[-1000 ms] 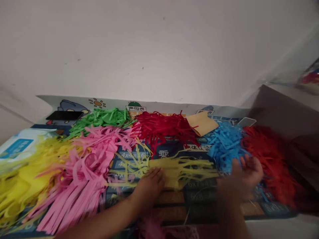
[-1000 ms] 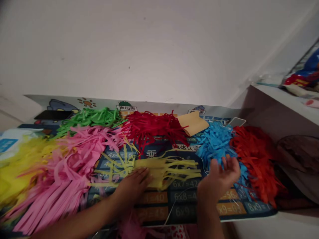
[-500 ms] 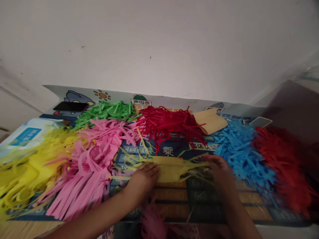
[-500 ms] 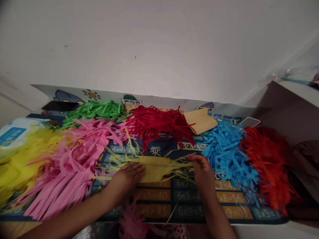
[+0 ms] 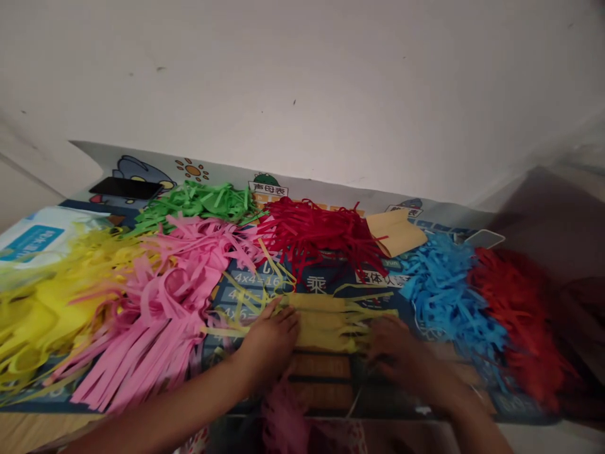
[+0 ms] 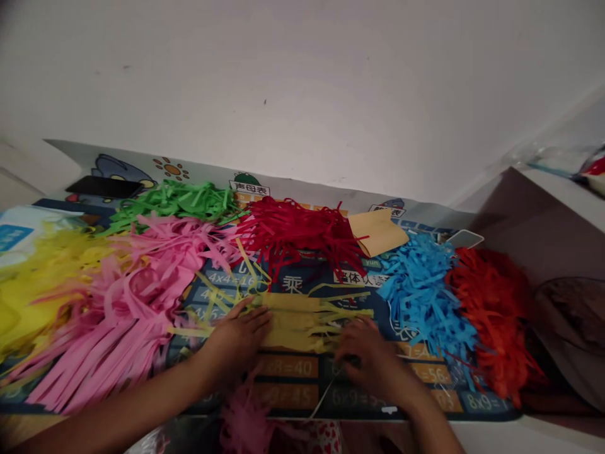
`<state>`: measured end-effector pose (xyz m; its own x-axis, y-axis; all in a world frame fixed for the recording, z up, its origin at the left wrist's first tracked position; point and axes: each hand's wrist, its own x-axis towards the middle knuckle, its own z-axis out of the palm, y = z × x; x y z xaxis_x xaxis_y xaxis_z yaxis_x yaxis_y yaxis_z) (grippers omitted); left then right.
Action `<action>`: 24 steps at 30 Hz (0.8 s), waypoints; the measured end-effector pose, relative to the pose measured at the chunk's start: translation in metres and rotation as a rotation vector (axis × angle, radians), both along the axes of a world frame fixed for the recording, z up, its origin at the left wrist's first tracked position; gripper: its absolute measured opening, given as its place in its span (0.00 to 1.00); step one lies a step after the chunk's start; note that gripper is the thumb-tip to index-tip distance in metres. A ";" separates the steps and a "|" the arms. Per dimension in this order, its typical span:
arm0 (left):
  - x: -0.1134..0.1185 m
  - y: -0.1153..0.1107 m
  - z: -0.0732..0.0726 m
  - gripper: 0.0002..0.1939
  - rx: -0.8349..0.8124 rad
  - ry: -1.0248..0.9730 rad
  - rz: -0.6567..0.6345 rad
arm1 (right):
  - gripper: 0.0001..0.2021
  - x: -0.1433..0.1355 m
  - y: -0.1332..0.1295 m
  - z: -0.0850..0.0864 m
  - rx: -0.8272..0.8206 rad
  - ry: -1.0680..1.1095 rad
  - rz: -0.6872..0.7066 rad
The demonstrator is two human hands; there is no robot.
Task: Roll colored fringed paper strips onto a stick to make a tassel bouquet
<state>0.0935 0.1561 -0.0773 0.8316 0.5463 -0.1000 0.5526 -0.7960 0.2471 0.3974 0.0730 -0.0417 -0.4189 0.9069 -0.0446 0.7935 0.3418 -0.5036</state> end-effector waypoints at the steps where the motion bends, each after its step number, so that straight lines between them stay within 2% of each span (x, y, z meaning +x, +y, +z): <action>1: 0.000 0.000 -0.001 0.23 -0.007 0.000 0.000 | 0.07 0.021 -0.002 0.005 -0.010 -0.004 -0.017; 3: 0.000 0.000 -0.002 0.25 -0.015 -0.016 0.002 | 0.08 0.045 -0.006 0.013 0.111 -0.078 -0.206; 4: 0.000 0.000 -0.003 0.25 -0.017 -0.028 0.003 | 0.08 0.046 -0.007 0.015 0.222 -0.130 -0.336; 6: 0.001 -0.001 -0.005 0.23 -0.017 -0.057 0.008 | 0.09 0.024 -0.008 0.013 0.417 -0.174 -0.506; 7: 0.001 -0.001 -0.005 0.21 -0.014 -0.071 0.015 | 0.12 0.003 -0.007 0.007 0.439 -0.138 -0.476; 9: 0.000 -0.001 -0.006 0.16 -0.009 -0.113 0.041 | 0.23 -0.044 -0.001 -0.011 0.305 0.001 -0.237; 10: -0.001 -0.001 -0.006 0.13 -0.011 -0.137 0.058 | 0.24 -0.064 0.003 -0.021 0.253 0.029 -0.134; 12: -0.005 0.001 -0.004 0.08 -0.026 -0.167 0.086 | 0.15 -0.090 0.014 -0.038 0.151 0.092 -0.169; 14: -0.009 0.004 -0.001 0.07 -0.050 -0.184 0.116 | 0.10 -0.093 0.027 -0.047 0.073 0.140 -0.248; 18: -0.008 0.014 0.005 0.11 -0.068 -0.240 0.242 | 0.12 -0.078 0.049 -0.044 0.004 0.031 -0.314; 21: 0.002 0.023 0.004 0.13 0.028 -0.162 0.365 | 0.11 -0.078 0.063 -0.040 0.014 -0.078 -0.412; 24: 0.011 0.031 -0.001 0.13 0.101 -0.100 0.426 | 0.10 -0.083 0.071 -0.045 0.023 -0.107 -0.462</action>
